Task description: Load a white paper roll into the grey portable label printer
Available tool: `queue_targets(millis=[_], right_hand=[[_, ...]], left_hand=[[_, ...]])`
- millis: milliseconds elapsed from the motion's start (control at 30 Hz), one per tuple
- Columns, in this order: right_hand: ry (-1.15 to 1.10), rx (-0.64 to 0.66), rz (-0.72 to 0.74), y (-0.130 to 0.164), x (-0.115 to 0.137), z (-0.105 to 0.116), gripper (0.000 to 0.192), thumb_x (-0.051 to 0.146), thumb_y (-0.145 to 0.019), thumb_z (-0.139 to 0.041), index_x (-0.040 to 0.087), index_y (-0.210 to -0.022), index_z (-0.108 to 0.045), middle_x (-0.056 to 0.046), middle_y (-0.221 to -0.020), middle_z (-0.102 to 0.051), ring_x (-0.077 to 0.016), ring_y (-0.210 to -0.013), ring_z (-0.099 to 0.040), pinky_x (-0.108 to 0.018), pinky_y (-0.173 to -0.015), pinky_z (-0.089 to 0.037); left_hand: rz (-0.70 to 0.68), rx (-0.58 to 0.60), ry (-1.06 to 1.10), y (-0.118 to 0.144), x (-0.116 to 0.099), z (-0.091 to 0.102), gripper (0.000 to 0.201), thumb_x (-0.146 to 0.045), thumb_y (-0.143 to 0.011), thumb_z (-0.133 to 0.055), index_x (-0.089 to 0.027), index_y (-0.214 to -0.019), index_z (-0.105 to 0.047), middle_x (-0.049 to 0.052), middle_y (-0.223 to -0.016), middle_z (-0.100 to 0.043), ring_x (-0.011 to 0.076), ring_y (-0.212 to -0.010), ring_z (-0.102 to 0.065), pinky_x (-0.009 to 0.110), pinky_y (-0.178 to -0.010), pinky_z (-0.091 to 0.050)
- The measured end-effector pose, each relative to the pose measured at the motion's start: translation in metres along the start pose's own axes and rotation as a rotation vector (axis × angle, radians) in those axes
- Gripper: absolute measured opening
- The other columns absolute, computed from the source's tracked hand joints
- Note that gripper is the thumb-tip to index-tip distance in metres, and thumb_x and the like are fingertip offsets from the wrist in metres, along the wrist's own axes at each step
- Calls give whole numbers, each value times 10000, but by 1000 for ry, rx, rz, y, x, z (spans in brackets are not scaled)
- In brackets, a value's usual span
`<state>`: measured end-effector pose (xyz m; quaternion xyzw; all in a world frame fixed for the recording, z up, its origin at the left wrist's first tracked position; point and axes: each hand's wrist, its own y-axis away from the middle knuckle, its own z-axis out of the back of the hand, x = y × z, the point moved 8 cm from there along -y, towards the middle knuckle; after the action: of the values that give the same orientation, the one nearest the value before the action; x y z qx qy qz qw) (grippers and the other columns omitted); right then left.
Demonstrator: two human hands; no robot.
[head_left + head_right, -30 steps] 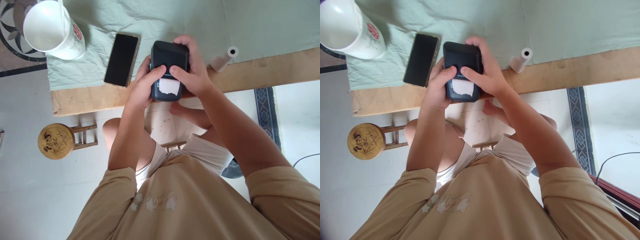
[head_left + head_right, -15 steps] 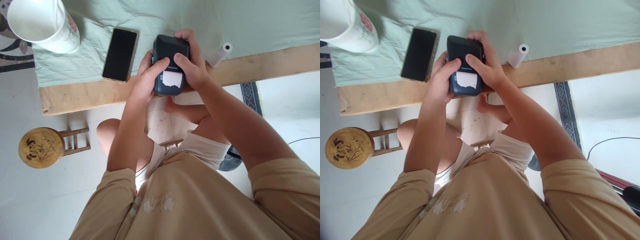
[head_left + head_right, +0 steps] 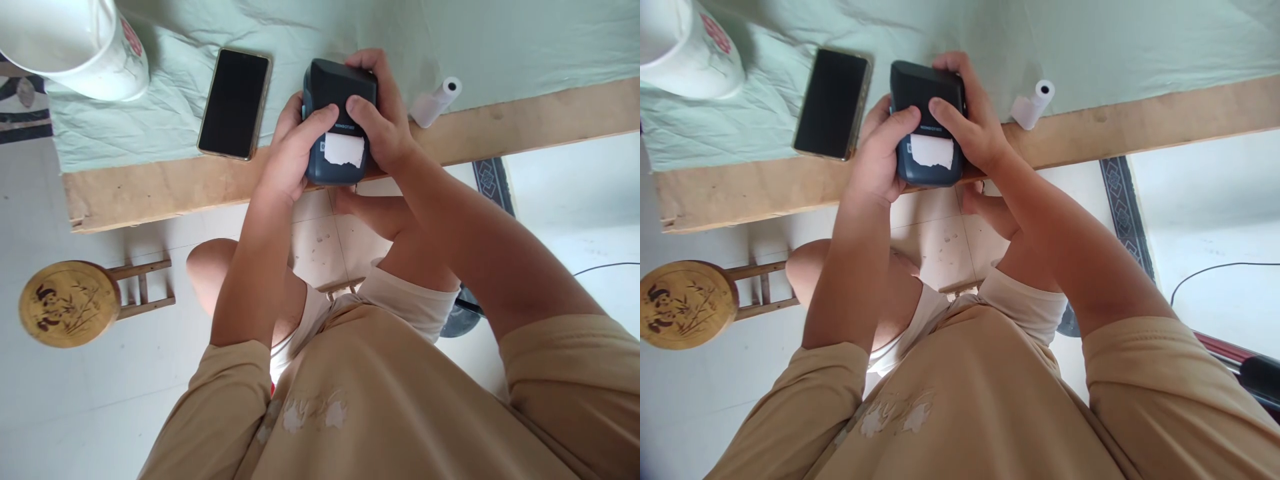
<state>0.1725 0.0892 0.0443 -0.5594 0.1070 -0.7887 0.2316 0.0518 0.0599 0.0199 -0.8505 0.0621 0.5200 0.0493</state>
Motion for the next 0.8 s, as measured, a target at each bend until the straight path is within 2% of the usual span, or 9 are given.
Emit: queue_targets(millis=[200,433,600,800], right_hand=[[-6,14,-2,0,3,1,436,456,-800,-517,154,-1108,-448,-70,-1063,-552,-130,-946,-518,-282,-931,-428],[3,33,-35,-1,-5,-2,486,463,-801,-489,135,-1151,-410,-82,-1133,-527,-132,-1004,-526,-294,-973,-420],[33,57,-57,-3,-6,-5,502,497,-802,-487,141,-1148,-414,-85,-1159,-531,-135,-1051,-528,-293,-1024,-415],[39,89,-56,-2,-12,-5,466,503,-839,-469,193,-1175,-379,-53,-1160,-547,-121,-1037,-543,-285,-1000,-446]], left_hand=[[6,-15,-19,1,-2,-1,160,-293,-793,-626,-206,-914,-567,-19,-743,-582,120,-668,-608,255,-566,-508],[-14,-37,1,-4,6,4,88,-356,-734,-675,-307,-762,-607,-28,-724,-626,169,-715,-640,298,-640,-512],[24,-25,-7,-2,3,8,128,-310,-774,-650,-249,-865,-584,-27,-763,-612,146,-739,-646,277,-674,-530],[29,-57,-40,-1,2,4,151,-315,-783,-657,-238,-880,-571,-35,-729,-581,93,-613,-589,213,-574,-481]])
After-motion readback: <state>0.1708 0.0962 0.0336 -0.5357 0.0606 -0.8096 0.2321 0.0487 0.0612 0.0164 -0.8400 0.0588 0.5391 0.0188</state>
